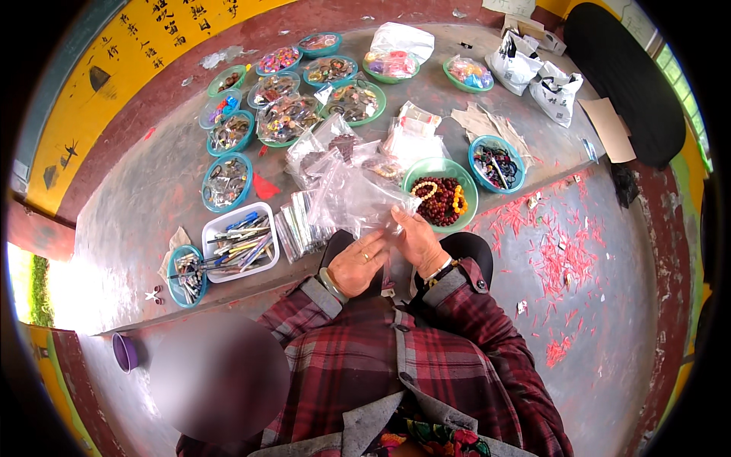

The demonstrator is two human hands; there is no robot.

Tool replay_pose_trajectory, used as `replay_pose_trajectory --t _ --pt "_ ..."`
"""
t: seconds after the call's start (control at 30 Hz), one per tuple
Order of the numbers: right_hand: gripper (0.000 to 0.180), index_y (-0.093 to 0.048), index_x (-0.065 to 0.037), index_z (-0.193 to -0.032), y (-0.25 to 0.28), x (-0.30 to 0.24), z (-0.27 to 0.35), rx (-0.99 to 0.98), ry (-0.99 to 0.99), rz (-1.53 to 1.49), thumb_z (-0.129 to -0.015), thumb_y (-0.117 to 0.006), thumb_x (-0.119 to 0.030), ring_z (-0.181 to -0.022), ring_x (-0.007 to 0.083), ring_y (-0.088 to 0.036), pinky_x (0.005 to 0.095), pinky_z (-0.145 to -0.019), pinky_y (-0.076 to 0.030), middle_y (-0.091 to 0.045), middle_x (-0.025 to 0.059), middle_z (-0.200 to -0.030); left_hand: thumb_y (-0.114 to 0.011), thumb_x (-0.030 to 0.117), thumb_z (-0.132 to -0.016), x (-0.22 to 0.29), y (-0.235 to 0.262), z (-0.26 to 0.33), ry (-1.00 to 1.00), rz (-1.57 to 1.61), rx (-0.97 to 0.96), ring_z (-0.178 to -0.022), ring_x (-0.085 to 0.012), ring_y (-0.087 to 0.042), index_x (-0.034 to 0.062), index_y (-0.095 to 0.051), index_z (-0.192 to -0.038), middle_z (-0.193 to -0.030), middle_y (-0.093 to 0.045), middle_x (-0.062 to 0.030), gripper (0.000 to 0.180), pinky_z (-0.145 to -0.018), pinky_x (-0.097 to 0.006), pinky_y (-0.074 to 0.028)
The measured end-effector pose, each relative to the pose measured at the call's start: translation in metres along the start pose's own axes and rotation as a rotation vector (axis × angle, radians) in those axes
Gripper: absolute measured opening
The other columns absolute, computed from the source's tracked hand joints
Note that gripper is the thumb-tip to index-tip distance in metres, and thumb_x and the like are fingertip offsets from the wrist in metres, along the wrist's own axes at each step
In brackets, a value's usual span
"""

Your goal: The person sits on the floor and sorts small beads from a container into clear plastic bags. They use their hands to pick up the beads and place them into the bags, then seal the bags and place them on the floor.

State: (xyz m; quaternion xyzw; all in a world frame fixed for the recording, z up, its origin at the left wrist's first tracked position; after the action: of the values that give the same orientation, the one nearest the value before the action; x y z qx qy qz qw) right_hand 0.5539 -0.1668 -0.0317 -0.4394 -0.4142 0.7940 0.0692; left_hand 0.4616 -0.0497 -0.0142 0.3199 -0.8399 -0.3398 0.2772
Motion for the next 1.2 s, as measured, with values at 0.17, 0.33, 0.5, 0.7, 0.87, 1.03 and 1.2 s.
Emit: replay_pose_trajectory --t 0.17,0.33,0.5,0.7,0.87,1.03,1.2 --pt "0.032 -0.060 -0.002 -0.098 0.020 -0.008 0.000 0.039 0.151 0.616 -0.089 -0.051 -0.030 -0.077 0.0088 -0.052 0.0226 -0.067 -0.042 -0.058 0.0000 -0.083 -0.061 -0.002 -0.069 0.002 0.010 0.006 0.068 0.072 0.074 -0.097 -0.0323 -0.056 -0.0008 -0.061 -0.093 -0.099 -0.058 -0.0154 0.023 -0.084 -0.039 -0.046" --pt "0.029 -0.060 -0.002 -0.104 0.016 -0.012 0.002 -0.001 0.060 0.699 -0.090 -0.050 -0.026 -0.075 0.0076 -0.051 0.0221 -0.066 -0.042 -0.058 -0.0019 -0.084 -0.065 0.014 -0.076 -0.021 0.042 0.009 0.392 -0.041 0.391 -0.102 -0.0315 -0.052 -0.0013 -0.055 -0.103 -0.107 -0.054 -0.0190 0.033 -0.086 -0.037 -0.042" --pt "0.035 -0.056 -0.003 -0.112 0.018 -0.004 0.001 -0.184 0.095 0.787 -0.089 -0.052 -0.029 -0.085 0.0080 -0.049 0.0229 -0.076 -0.039 -0.058 -0.0013 -0.097 -0.066 0.021 -0.079 -0.070 0.039 0.019 0.920 0.707 0.440 -0.095 -0.0211 -0.053 -0.0020 -0.045 -0.115 -0.104 -0.055 -0.0125 0.048 -0.084 -0.030 -0.041" --pt "0.036 -0.057 0.002 -0.107 0.009 -0.001 0.004 -0.230 -0.004 0.582 -0.089 -0.054 -0.029 -0.084 0.0092 -0.052 0.0228 -0.075 -0.042 -0.059 0.0021 -0.095 -0.060 0.013 -0.084 -0.081 0.027 0.040 1.003 1.156 0.488 -0.074 -0.0107 -0.054 -0.0003 -0.060 -0.090 -0.077 -0.059 -0.0036 0.014 -0.071 -0.024 -0.042" --pt "0.031 -0.056 0.002 -0.108 0.012 0.006 0.001 -0.249 -0.058 0.340 -0.088 -0.055 -0.021 -0.087 0.0103 -0.054 0.0245 -0.079 -0.044 -0.060 0.0030 -0.097 -0.057 0.007 -0.084 -0.080 0.030 0.034 0.942 1.010 0.603 -0.073 -0.0102 -0.054 0.0005 -0.060 -0.089 -0.078 -0.060 -0.0032 0.009 -0.071 -0.024 -0.043" --pt "0.028 -0.057 0.002 -0.107 0.024 0.009 -0.004 -0.185 -0.069 0.289 -0.087 -0.056 -0.017 -0.086 0.0102 -0.054 0.0240 -0.078 -0.043 -0.059 0.0029 -0.096 -0.058 0.012 -0.085 -0.083 0.016 0.048 1.148 1.215 0.553 -0.076 -0.0105 -0.056 0.0008 -0.061 -0.093 -0.082 -0.062 -0.0032 0.013 -0.073 -0.023 -0.043" --pt "0.023 -0.058 0.002 -0.103 0.027 0.009 -0.011 -0.097 -0.003 0.418 -0.086 -0.055 -0.013 -0.080 0.0084 -0.052 0.0220 -0.071 -0.042 -0.059 0.0017 -0.093 -0.059 0.016 -0.085 -0.091 -0.006 0.081 1.282 1.278 0.443 -0.079 -0.0103 -0.057 0.0032 -0.060 -0.096 -0.088 -0.062 -0.0030 0.017 -0.071 -0.023 -0.044"
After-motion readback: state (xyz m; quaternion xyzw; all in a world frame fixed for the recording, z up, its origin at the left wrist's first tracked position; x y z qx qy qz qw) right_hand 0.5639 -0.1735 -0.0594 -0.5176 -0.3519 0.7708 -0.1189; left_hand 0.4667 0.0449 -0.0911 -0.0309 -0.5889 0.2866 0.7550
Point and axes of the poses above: each hand's wrist, its own z-axis away from the middle knuckle, its own y-axis out of the back of the hand, x = y × z, the point moved 2 cm from there along -z, towards the middle knuckle
